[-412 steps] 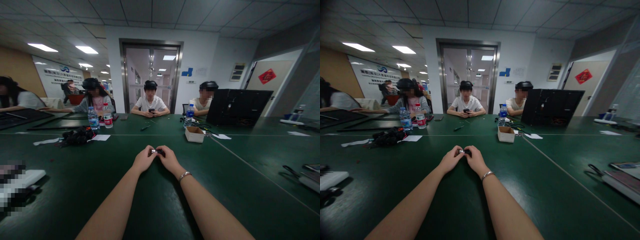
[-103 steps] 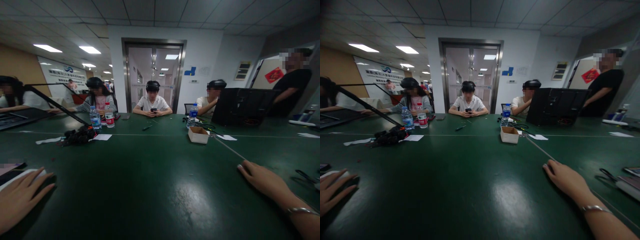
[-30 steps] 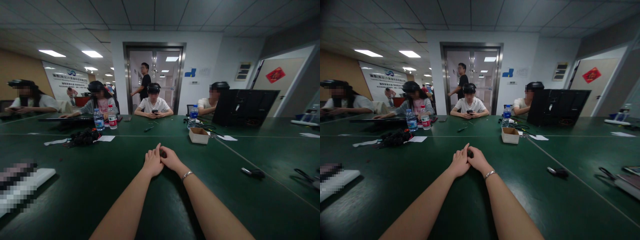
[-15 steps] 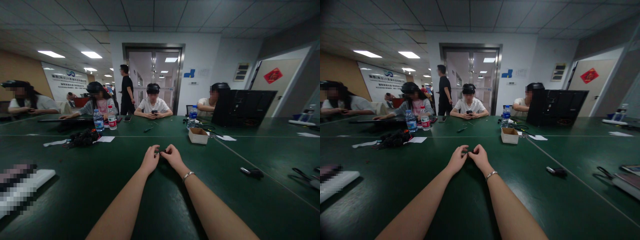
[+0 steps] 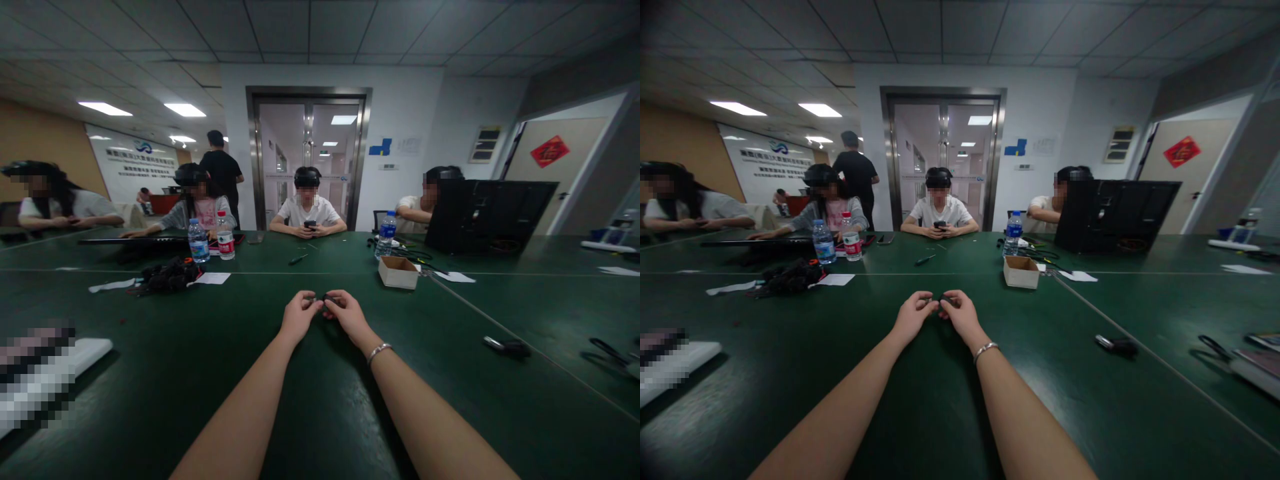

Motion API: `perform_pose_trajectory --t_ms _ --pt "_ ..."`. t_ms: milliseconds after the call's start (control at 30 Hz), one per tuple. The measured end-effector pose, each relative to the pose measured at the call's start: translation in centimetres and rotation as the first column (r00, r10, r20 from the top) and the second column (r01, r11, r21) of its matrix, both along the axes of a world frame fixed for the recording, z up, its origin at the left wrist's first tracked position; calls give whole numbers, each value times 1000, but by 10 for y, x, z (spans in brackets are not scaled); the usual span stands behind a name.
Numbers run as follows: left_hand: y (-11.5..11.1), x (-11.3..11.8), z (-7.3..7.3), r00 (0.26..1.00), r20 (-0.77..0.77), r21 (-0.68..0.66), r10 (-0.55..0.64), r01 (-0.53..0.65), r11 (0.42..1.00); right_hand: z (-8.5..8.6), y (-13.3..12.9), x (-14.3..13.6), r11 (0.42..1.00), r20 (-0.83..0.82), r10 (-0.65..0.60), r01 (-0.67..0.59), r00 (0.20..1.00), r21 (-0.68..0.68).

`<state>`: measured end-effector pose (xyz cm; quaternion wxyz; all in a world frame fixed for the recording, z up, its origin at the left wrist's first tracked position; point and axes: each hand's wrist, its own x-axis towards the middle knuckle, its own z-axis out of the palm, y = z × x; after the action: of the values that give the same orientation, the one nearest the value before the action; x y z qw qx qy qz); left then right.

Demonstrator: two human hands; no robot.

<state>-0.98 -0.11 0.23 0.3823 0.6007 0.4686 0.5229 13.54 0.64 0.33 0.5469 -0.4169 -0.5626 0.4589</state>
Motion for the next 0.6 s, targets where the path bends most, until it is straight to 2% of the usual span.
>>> perform_pose_trajectory --t_ms 100,200,367,467,600 --pt "-5 0 5 993 -111 31 -39 42 999 2 -3 0 1000 -28 -2 2 1000 -7" --pt "-9 0 9 970 -244 77 13 6 997 3 -4 1 1000 -18 -2 2 1000 -14" --pt "-10 1 8 974 -206 97 91 -73 993 2 -4 0 998 98 36 -41 995 44" --pt "-9 0 8 973 -212 99 87 -67 993 1 -3 0 995 181 57 -71 982 69" --pt "-8 1 7 983 -167 67 73 -63 996 0 -1 0 995 178 70 -82 982 61"
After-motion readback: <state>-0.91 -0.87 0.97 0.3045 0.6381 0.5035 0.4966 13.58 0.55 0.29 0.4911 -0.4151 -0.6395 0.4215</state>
